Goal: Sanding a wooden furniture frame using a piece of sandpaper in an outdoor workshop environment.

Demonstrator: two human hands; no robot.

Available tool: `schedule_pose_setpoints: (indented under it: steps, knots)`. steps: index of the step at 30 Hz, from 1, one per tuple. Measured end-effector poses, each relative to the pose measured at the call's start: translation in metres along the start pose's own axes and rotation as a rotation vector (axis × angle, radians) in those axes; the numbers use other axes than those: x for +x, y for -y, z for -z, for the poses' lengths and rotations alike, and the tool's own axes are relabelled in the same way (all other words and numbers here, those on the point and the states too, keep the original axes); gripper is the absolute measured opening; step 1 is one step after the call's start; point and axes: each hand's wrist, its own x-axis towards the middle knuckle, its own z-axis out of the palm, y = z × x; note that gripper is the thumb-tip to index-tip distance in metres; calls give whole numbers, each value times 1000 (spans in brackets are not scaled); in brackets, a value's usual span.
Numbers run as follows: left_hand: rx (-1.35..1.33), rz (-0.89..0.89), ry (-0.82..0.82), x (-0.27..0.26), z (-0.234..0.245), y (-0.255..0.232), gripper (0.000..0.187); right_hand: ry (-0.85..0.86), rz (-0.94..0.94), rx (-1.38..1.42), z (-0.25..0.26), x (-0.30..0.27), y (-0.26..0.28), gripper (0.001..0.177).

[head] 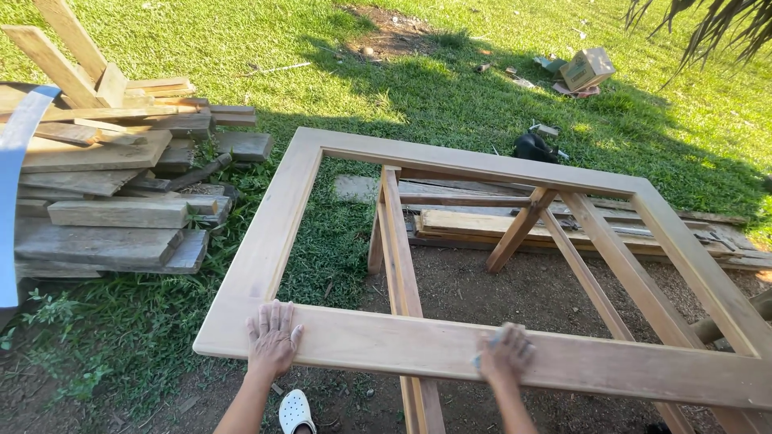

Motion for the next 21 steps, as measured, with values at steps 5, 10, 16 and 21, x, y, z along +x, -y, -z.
schedule_pose_setpoints:
  steps: [5,10,16,21]
  knots:
    - [50,-100,-354,17,-36,11,71,-593,690,-1,-26,-80,135,85]
    - [-71,10,105,15,-12,11,76,-305,1071,27,-4,-165,234,85]
    - [-213,-40,91,19,-17,18,72,89,1155,-4,-6,-161,224,80]
    - [-160,-30,51,12,-14,14,74,-886,961,-186,-45,-89,125,77]
